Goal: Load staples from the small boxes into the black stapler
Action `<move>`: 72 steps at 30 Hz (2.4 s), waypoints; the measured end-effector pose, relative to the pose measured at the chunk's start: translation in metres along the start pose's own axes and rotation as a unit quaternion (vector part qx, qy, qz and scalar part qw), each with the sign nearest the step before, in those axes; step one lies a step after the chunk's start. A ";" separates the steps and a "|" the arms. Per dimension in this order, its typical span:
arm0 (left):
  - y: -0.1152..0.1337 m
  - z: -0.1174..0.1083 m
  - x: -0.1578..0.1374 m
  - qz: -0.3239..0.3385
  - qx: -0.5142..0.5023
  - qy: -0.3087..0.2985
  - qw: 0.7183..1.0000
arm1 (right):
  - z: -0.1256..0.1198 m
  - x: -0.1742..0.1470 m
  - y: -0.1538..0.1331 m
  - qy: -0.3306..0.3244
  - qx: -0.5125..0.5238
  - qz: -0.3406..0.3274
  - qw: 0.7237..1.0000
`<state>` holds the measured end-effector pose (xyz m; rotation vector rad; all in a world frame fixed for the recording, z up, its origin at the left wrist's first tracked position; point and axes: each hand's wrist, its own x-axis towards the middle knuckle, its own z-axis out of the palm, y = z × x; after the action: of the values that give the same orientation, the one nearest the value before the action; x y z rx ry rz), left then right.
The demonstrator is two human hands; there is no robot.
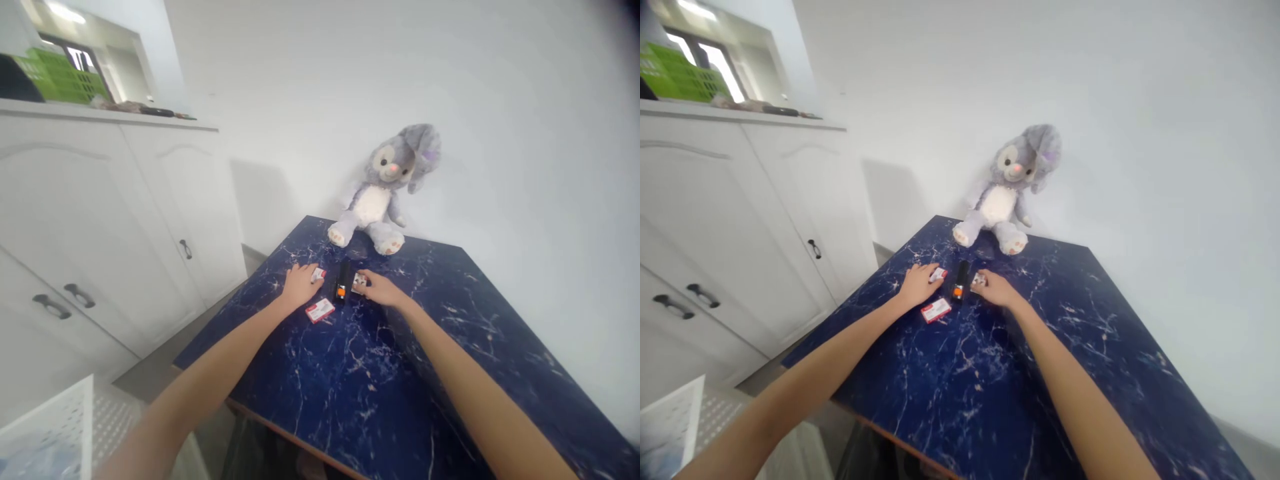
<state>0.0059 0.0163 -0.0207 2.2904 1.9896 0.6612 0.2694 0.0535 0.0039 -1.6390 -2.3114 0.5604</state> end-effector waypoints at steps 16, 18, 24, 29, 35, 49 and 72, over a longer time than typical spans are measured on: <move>0.060 -0.002 -0.004 0.121 -0.121 -0.058 0.984 | 0.002 -0.063 0.012 -0.027 0.140 -0.062 0.988; 0.055 -0.002 -0.005 0.148 -0.164 -0.066 0.973 | -0.005 -0.080 0.025 -0.040 0.170 -0.049 0.983; 0.053 -0.010 -0.018 0.222 -0.269 -0.150 0.925 | -0.008 -0.119 0.057 0.062 0.184 -0.034 0.980; 0.067 -0.022 -0.026 0.249 -0.328 -0.245 0.878 | -0.008 -0.128 0.035 0.058 0.194 -0.072 0.977; 0.077 -0.024 -0.035 0.328 -0.292 -0.310 0.844 | -0.038 -0.162 0.021 -0.156 0.228 -0.091 0.957; 0.058 -0.007 -0.029 0.259 -0.188 -0.149 0.935 | 0.007 -0.153 0.033 0.045 0.166 -0.060 0.983; 0.059 -0.046 -0.040 0.239 -0.133 -0.300 0.914 | 0.018 -0.156 0.023 0.140 0.064 -0.070 0.986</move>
<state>0.0420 -0.0439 0.0265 2.4119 1.0181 0.1720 0.3339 -0.0895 -0.0198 -1.3846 -2.1174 0.4078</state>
